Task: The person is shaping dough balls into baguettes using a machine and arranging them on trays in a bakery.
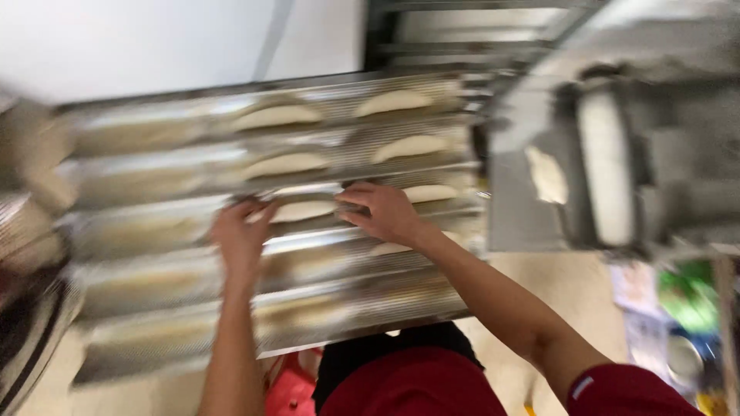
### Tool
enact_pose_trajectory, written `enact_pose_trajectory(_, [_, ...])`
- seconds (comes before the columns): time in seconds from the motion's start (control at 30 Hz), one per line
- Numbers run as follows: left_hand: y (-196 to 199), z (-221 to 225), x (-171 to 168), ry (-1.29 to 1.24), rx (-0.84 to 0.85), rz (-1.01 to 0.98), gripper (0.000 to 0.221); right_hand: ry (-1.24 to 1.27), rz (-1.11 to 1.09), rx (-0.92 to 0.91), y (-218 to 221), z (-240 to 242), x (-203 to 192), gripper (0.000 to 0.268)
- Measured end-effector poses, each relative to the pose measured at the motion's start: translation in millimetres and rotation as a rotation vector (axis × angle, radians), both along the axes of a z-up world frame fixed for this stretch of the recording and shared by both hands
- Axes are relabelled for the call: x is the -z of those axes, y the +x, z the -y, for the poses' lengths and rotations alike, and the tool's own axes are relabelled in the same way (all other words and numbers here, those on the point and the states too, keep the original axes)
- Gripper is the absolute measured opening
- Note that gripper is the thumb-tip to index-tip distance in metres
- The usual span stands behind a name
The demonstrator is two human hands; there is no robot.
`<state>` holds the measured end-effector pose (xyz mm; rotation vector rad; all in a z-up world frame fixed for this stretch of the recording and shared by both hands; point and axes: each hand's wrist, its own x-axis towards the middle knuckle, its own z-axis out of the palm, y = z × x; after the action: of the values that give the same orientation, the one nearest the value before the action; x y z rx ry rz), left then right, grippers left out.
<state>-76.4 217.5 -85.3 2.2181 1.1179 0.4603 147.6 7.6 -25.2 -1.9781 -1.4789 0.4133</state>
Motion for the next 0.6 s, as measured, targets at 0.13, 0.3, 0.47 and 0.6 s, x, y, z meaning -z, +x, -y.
enact_pose_trajectory(0.13, [-6,14,-23,0.196,-0.083,0.017,0.045,0.103,-0.273,0.534,87,101,5,0.023])
enact_pose_trajectory(0.3, [56,64,-58,0.167,-0.043,0.048,0.03,-0.017,-0.142,1.09,237,290,143,0.031])
enact_pose_trajectory(0.47, [158,148,-73,-0.087,0.135,0.213,0.019,-0.4,-0.28,1.309,278,350,201,0.053])
enact_pose_trajectory(0.6, [228,213,-79,-0.404,0.285,0.097,0.026,-0.232,-0.443,1.242,271,351,207,0.06])
